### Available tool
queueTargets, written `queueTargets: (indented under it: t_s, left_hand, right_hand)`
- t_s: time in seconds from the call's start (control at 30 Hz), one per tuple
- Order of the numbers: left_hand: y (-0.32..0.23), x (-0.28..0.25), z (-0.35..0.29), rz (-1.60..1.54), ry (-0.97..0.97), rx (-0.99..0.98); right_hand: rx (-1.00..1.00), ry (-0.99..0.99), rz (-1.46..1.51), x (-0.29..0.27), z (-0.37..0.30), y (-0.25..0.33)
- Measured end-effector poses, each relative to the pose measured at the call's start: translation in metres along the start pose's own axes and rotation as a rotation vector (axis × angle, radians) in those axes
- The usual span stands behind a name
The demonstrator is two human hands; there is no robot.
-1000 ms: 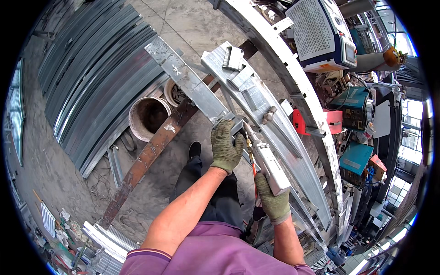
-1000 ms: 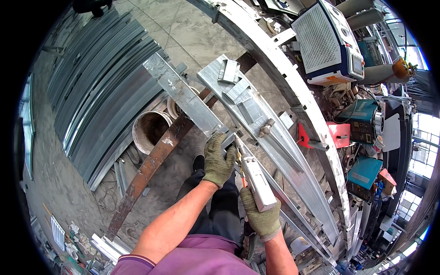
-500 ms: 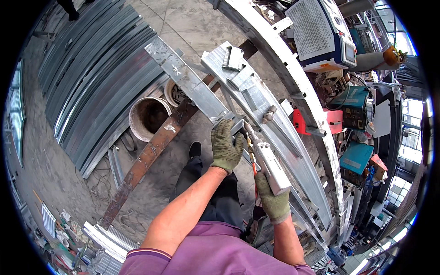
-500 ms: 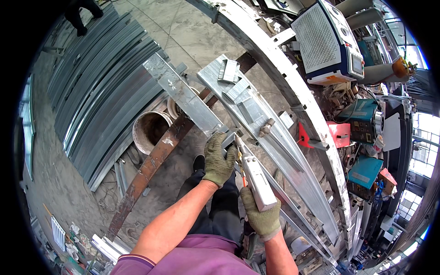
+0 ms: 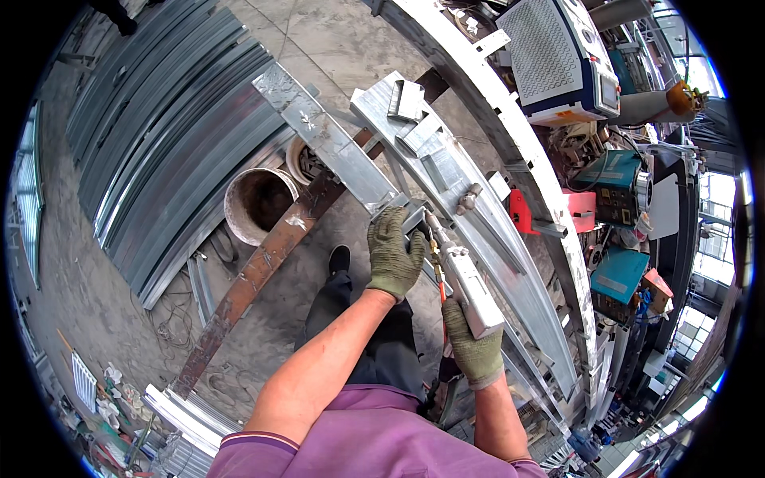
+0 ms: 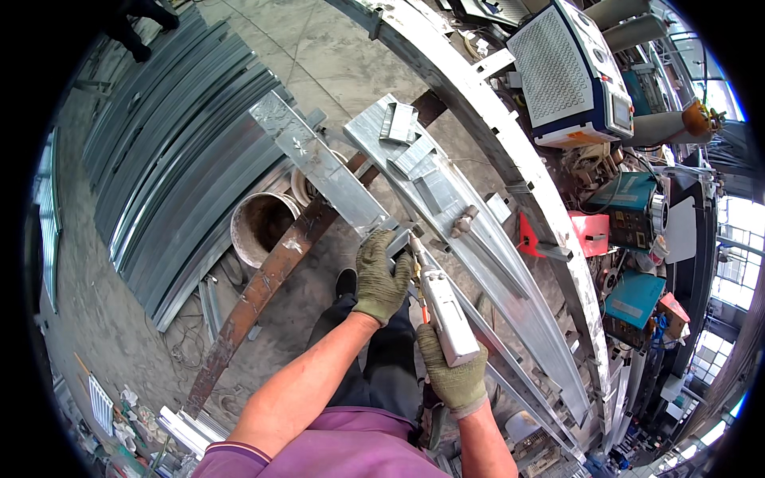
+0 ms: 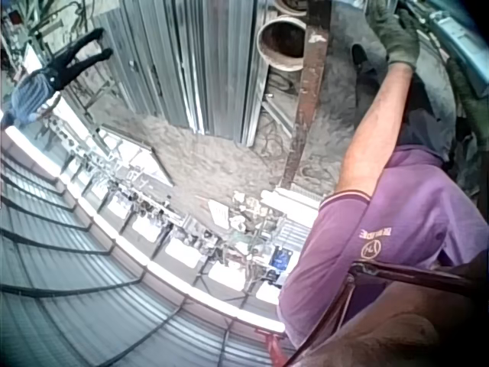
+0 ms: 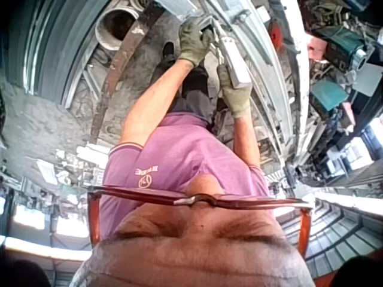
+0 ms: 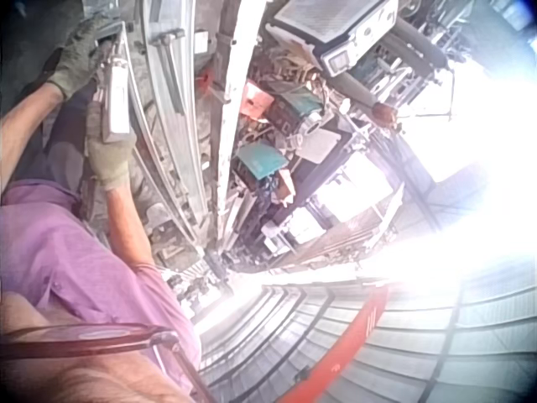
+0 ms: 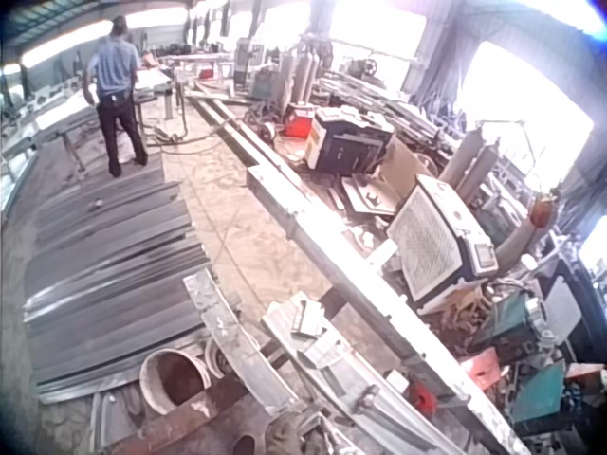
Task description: The person aligns and welds metal frame components using a handheld welding torch. They position rectangular metal pieces on a workbench, weld joints, and reposition the assembly to complete additional welds.
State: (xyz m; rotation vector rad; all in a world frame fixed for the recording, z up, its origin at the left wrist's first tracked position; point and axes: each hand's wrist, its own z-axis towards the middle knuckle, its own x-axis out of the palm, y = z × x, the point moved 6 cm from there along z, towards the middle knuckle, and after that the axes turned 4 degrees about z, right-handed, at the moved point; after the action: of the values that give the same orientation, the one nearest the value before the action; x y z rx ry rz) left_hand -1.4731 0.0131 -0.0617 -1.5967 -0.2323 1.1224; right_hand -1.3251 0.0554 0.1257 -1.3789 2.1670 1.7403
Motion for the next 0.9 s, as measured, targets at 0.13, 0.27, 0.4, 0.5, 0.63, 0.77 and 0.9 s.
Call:
queueTargets:
  t_s: [0.13,0.27,0.4,0.5,0.63,0.77,0.9]
  left_hand:
    - [0.000,0.000,0.001,-0.005,-0.001,0.007]
    - [0.000,0.000,0.000,-0.013,-0.005,-0.002]
    - [-0.008,-0.006,0.003,0.032,-0.019,0.016]
    - [-0.011,-0.009,0.004,0.046,-0.022,0.022]
    - [0.001,0.000,0.001,-0.016,0.013,-0.029]
    - [0.002,0.003,-0.002,-0.008,-0.001,-0.022]
    - [0.002,0.002,-0.001,-0.006,0.002,-0.015]
  right_hand:
    - [0.002,0.019,0.004,0.001,-0.002,0.000]
    - [0.013,0.027,0.025,0.002,-0.002,-0.001]
    - [-0.014,0.015,0.016,0.002,-0.002,0.000]
    - [-0.019,0.008,0.026,0.003,-0.002,0.001]
    - [-0.017,0.028,-0.004,0.004,-0.001,0.000]
    - [0.003,-0.007,-0.039,0.004,-0.001,-0.004]
    - [0.024,0.010,-0.045,0.005,-0.002,-0.004]
